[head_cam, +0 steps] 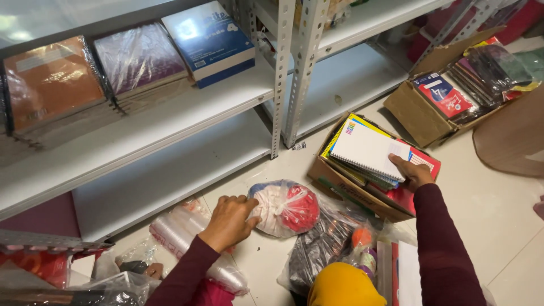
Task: The person sits on the floor and organizes stationery items, including notebooks and plastic-wrapped packages, by placing them onto metal shelves. They handle various items such as spiral notebooks and boxed goods, arranging them neatly on the shelf.
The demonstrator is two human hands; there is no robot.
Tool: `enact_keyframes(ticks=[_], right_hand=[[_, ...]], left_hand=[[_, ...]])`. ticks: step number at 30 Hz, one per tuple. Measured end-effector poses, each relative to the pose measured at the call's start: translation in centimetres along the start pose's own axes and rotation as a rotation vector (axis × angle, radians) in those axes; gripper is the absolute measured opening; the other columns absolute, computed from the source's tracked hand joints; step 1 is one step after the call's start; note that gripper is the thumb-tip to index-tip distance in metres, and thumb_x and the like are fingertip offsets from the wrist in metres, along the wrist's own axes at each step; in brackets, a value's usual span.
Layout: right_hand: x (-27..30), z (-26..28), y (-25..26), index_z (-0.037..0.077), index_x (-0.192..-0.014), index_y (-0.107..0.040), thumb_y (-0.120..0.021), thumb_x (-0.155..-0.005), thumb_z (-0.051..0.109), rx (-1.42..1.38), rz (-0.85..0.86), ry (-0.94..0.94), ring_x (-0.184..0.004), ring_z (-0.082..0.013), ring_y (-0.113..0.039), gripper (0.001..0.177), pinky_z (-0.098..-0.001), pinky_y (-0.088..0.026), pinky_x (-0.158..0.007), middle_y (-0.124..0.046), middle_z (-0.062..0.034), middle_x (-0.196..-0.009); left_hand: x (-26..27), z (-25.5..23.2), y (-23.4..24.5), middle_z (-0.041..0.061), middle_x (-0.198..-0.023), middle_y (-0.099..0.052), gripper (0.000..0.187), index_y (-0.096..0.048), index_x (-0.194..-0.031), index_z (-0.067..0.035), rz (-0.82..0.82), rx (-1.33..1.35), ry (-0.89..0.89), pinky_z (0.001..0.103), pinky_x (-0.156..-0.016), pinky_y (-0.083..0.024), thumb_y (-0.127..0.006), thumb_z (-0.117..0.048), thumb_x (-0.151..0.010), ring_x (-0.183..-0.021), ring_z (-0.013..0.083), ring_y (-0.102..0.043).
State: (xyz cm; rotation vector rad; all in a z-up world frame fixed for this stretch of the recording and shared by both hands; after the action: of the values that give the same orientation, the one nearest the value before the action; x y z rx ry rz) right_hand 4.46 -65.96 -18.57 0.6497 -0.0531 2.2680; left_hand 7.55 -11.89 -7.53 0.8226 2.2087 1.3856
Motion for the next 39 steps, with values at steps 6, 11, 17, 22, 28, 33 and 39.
enact_keyframes(ticks=[6, 11, 17, 22, 28, 33, 39], right_hand=[[-3.9, -2.8, 1.5, 0.000, -0.097, -0.067, -0.091, -0.078, 0.033, 0.035, -0.072, -0.076, -0.061, -0.0164, -0.056, 0.045, -0.0345, -0.042, -0.048, -0.064, -0.0045, -0.084], [-4.5, -3.6, 2.2, 0.004, -0.110, -0.078, -0.084, -0.085, 0.035, 0.023, 0.128, 0.175, -0.076, -0.0136, -0.061, 0.040, -0.0280, -0.048, -0.062, -0.069, -0.0048, -0.091], [-7.1, -3.3, -0.8, 0.004, -0.114, -0.069, -0.082, -0.081, 0.022, -0.054, 0.055, -0.050, -0.084, -0.0213, -0.069, 0.040, -0.0349, -0.058, -0.074, -0.072, -0.0079, -0.103], [-4.8, -2.4, -1.3, 0.001, -0.119, -0.064, -0.077, -0.089, 0.027, 0.007, 0.043, -0.119, -0.081, -0.0252, -0.068, 0.042, -0.0430, -0.058, -0.069, -0.069, -0.0102, -0.102], [-9.7, -6.0, -1.3, 0.006, -0.124, -0.063, -0.076, -0.095, 0.028, -0.157, 0.172, -0.120, -0.085, -0.0212, -0.069, 0.039, -0.0384, -0.059, -0.071, -0.070, -0.0066, -0.104], [-2.8, -2.4, -4.6, 0.009, -0.129, -0.064, -0.074, -0.095, 0.025, -0.203, 0.230, -0.106, -0.099, -0.0200, -0.072, 0.038, -0.0378, -0.060, -0.081, -0.073, -0.0055, -0.116], [0.0, -1.0, -6.6, 0.005, -0.135, -0.062, -0.073, -0.094, 0.014, -0.408, 0.381, 0.115, -0.112, -0.0222, -0.071, 0.044, -0.0356, -0.059, -0.096, -0.070, -0.0075, -0.126]], left_hand=[[0.8, 0.3, -2.5, 0.018, -0.090, -0.071, 0.034, -0.071, -0.110, -0.006, 0.109, 0.047, 0.053, 0.050, -0.088, -0.046, -0.078, -0.025, -0.082, -0.088, 0.0379, -0.067], [1.6, 1.1, -5.5, 0.018, -0.094, -0.072, 0.034, -0.071, -0.107, -0.006, 0.146, 0.051, 0.037, 0.051, -0.086, -0.047, -0.080, -0.026, -0.081, -0.091, 0.0387, -0.067], [2.4, 0.5, -6.2, 0.018, -0.100, -0.070, 0.035, -0.070, -0.109, -0.005, 0.204, 0.064, 0.036, 0.051, -0.087, -0.048, -0.079, -0.028, -0.083, -0.096, 0.0387, -0.066], [3.1, 0.5, -6.8, 0.018, -0.103, -0.069, 0.037, -0.069, -0.111, -0.005, 0.233, 0.096, 0.041, 0.051, -0.088, -0.047, -0.078, -0.028, -0.084, -0.099, 0.0386, -0.065], [3.7, 0.5, -7.4, 0.018, -0.103, -0.068, 0.035, -0.067, -0.111, -0.005, 0.271, 0.105, 0.046, 0.051, -0.089, -0.047, -0.077, -0.029, -0.086, -0.100, 0.0389, -0.065], [4.0, 0.7, -7.9, 0.017, -0.101, -0.069, 0.035, -0.067, -0.111, -0.005, 0.306, 0.104, 0.069, 0.051, -0.089, -0.047, -0.075, -0.029, -0.087, -0.099, 0.0377, -0.066], [4.2, 1.0, -8.4, 0.017, -0.103, -0.069, 0.038, -0.065, -0.115, -0.005, 0.342, 0.105, 0.085, 0.053, -0.090, -0.048, -0.075, -0.031, -0.089, -0.102, 0.0378, -0.065]])
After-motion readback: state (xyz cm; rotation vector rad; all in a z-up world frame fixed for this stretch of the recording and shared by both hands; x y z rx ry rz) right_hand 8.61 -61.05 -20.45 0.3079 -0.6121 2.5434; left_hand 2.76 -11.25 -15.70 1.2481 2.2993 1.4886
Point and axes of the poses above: each hand's wrist, its own x-axis away from the middle knuckle, its own y-axis out of the back of the hand, z = x × y, the point moved 5 cm from there along -x, towards the middle knuckle
